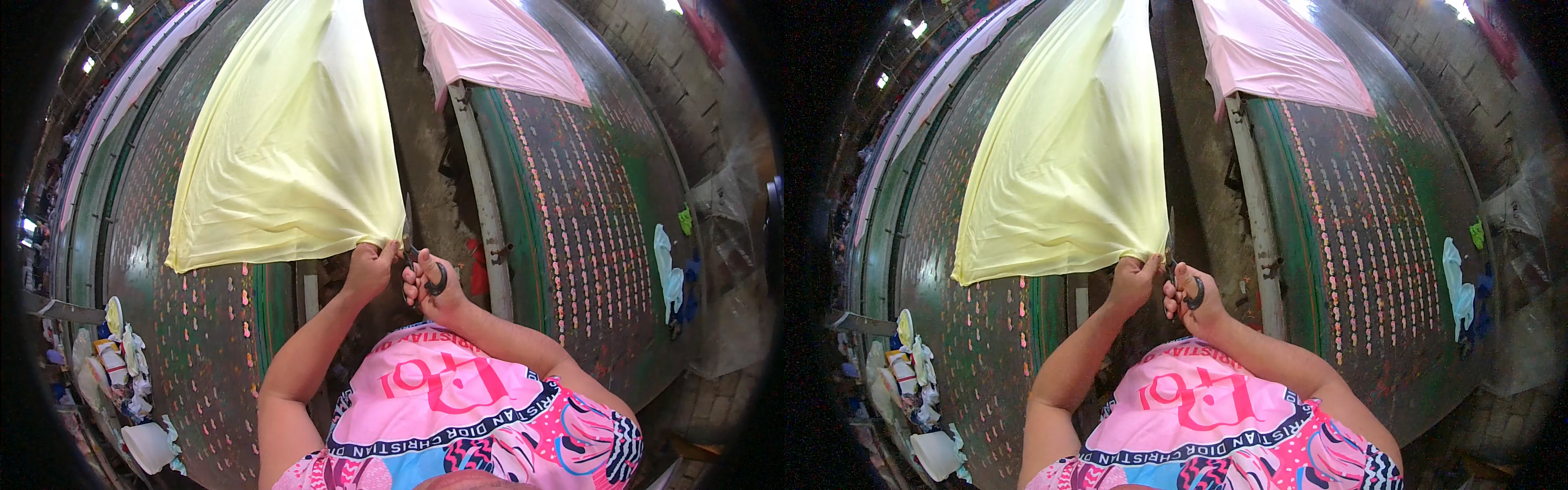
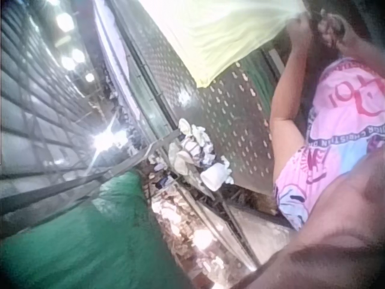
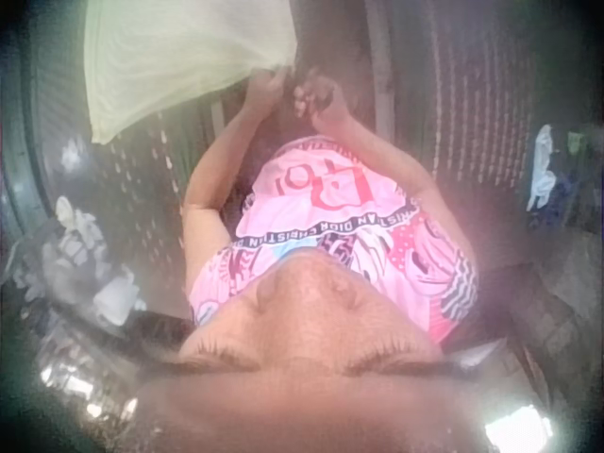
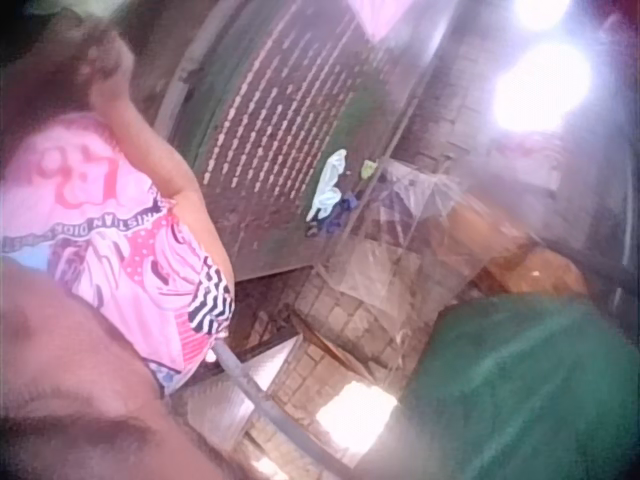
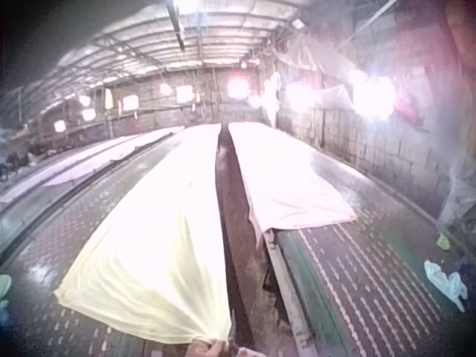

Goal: The person lays out a yellow fabric on a perforated metal table and uses shears to cut it into a long strip. Then the person repeats the same cutting process on a pink fabric placed on the same table.

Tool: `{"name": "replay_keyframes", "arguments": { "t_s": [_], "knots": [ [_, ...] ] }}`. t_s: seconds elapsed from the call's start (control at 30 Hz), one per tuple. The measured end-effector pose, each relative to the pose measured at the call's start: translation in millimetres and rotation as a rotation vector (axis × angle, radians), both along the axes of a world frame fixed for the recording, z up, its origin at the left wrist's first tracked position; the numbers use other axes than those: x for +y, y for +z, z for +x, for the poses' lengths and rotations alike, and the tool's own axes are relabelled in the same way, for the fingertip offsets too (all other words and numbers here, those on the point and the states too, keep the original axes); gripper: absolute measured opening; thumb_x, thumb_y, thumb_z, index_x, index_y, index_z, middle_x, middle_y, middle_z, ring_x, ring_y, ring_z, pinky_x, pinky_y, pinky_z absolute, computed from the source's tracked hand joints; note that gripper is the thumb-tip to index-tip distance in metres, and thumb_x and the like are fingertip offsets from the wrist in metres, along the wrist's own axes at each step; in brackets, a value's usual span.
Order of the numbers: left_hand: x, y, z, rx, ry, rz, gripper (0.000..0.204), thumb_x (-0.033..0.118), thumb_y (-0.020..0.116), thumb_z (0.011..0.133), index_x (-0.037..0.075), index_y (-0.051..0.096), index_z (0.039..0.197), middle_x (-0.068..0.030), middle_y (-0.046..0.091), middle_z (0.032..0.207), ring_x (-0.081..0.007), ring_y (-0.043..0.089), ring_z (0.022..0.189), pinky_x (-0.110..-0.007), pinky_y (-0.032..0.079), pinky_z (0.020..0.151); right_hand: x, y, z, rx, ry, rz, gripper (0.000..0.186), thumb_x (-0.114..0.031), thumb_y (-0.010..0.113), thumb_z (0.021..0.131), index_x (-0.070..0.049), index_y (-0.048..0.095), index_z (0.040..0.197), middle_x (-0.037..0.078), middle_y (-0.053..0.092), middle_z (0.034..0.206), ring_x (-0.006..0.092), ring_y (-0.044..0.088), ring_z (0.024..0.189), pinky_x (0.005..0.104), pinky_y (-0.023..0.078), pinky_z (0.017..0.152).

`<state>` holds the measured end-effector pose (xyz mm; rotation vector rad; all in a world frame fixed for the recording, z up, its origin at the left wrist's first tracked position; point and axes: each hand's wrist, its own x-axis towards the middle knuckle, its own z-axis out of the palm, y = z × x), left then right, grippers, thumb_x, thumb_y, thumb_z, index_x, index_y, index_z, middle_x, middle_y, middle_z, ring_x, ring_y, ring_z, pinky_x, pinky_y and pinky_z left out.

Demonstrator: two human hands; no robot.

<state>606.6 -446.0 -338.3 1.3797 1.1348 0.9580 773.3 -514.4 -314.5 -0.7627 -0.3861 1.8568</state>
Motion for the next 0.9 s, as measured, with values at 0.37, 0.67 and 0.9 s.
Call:
{"name": "replay_keyframes", "arguments": {
  "t_s": [0.37,0.67,0.9],
  "knots": [
    [7,-4,-24,-0.054,-0.109,-0.018,0.028,0.016,0.059,0.109,-0.001,0.072,0.09,-0.003,0.072,0.078,-0.0113,0.063,0.065,-0.032,0.053,0.059,21,-2,-18,-0.054,-0.052,0.036,0.053,-0.063,0.065,0.1,-0.012,0.052,0.1,0.005,0.062,0.084,0.0178,0.062,0.063,0.0348,0.052,0.058],
    [1,15,-37,0.053,-0.067,-0.01,0.032,0.02,0.062,0.107,0.001,0.072,0.083,0.0,0.067,0.073,-0.0095,0.056,0.064,-0.032,0.045,0.059,34,8,-29,-0.037,-0.126,0.001,0.05,-0.059,0.07,0.099,-0.012,0.054,0.093,0.005,0.063,0.079,0.0159,0.063,0.057,0.033,0.052,0.052],
    [-5,28,-51,0.121,0.031,0.01,0.037,0.024,0.063,0.106,0.0,0.071,0.08,-0.001,0.065,0.069,-0.011,0.055,0.064,-0.034,0.044,0.06,39,12,-39,-0.053,-0.075,0.005,0.049,-0.058,0.071,0.099,-0.012,0.055,0.095,0.004,0.064,0.08,0.0156,0.063,0.057,0.0331,0.052,0.052]
  ]
}}
